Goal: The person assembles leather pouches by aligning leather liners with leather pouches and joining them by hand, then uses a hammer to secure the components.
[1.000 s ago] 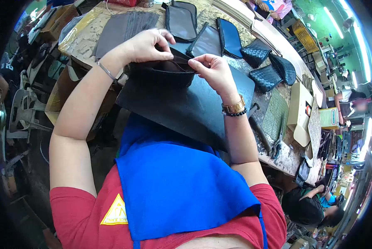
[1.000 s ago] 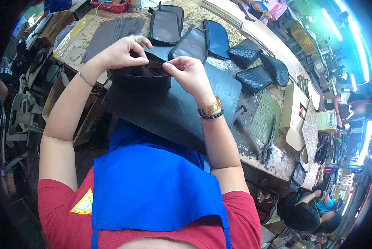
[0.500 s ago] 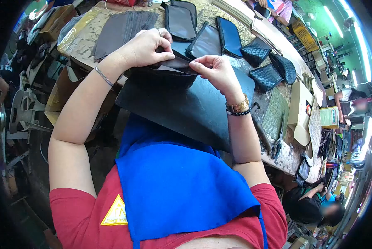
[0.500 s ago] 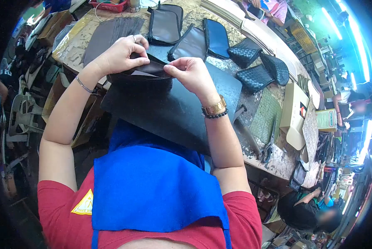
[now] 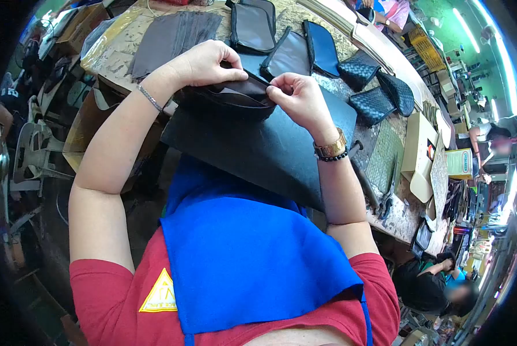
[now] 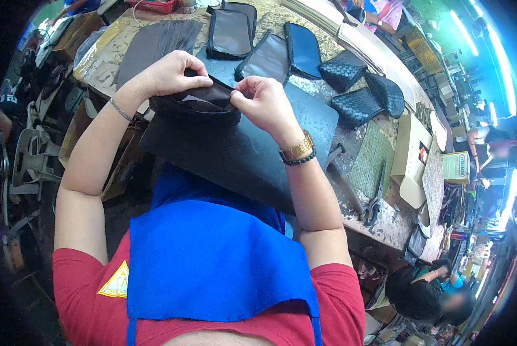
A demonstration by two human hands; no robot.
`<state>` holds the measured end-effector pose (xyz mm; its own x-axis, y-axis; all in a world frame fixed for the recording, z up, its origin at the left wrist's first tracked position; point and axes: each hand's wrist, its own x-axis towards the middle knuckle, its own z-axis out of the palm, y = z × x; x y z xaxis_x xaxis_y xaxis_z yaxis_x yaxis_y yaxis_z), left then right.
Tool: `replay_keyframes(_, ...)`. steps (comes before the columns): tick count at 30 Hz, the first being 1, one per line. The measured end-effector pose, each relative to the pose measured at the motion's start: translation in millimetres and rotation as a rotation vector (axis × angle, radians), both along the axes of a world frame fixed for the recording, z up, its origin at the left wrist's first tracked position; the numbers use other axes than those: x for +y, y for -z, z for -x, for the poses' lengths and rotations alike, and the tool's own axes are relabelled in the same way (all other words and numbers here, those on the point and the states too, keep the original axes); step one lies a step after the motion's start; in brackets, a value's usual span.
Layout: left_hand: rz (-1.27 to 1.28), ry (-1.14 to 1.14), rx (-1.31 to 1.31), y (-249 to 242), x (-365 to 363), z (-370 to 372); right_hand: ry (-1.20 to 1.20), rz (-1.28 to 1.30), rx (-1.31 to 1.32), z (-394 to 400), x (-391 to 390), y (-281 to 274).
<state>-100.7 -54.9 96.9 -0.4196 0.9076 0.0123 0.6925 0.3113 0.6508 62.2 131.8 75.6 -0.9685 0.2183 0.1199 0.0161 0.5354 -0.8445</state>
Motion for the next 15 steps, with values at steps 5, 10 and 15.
replay_keyframes(5,0.005,0.106,0.007,-1,0,0,-0.034,0.021,-0.079,-9,-6,-5)
replay_keyframes(10,-0.041,0.219,-0.063,1,2,-2,-0.031,0.025,-0.053,-22,-10,-4)
replay_keyframes(15,0.106,0.228,0.002,-4,9,-14,-0.023,0.104,-0.064,-32,-13,7)
